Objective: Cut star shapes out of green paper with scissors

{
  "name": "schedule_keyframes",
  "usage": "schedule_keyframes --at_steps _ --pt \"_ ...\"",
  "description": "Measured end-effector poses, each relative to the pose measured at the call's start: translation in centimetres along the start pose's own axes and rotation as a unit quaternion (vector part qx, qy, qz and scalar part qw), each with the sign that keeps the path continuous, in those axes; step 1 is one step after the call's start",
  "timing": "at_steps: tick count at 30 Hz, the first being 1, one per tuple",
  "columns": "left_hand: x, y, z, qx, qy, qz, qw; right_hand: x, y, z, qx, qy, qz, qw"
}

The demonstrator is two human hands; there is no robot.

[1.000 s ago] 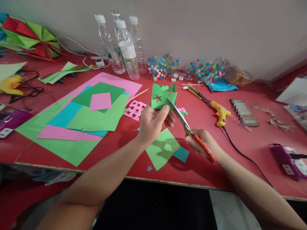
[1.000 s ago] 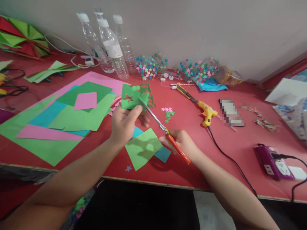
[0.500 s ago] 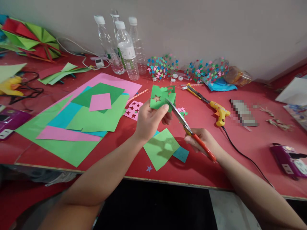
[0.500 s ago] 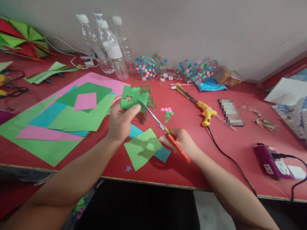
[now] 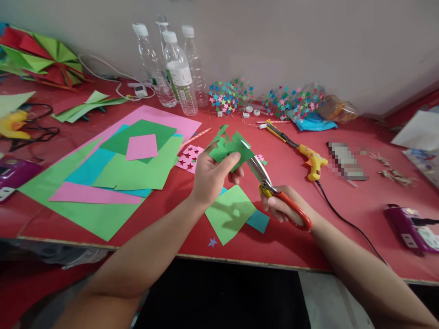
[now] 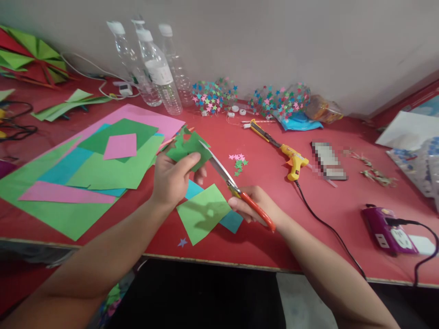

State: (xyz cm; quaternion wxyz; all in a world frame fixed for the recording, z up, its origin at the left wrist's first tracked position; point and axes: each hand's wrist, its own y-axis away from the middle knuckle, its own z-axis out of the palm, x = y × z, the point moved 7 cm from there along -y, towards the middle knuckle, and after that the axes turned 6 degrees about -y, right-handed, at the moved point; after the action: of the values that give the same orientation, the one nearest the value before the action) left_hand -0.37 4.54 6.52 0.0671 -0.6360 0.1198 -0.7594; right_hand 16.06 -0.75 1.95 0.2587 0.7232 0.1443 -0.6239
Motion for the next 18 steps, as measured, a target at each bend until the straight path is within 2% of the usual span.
schedule_keyframes --at_steps 6,13,18 --pt "0.1 0.0 -0.4 0.025 -0.036 0.002 0.999 -0.3 0.1 0.4 0.009 0.016 0.002 1.0" --pt "-0.3 0.2 -0.1 0.04 -0.043 -0.021 0.998 0.2 0.2 1.4 0.054 0.01 0.033 0.998" --pt "-0.4 0.1 -0.2 0.036 -0.044 -0.022 0.998 0.3 0.4 0.9 0.094 0.046 0.065 0.992"
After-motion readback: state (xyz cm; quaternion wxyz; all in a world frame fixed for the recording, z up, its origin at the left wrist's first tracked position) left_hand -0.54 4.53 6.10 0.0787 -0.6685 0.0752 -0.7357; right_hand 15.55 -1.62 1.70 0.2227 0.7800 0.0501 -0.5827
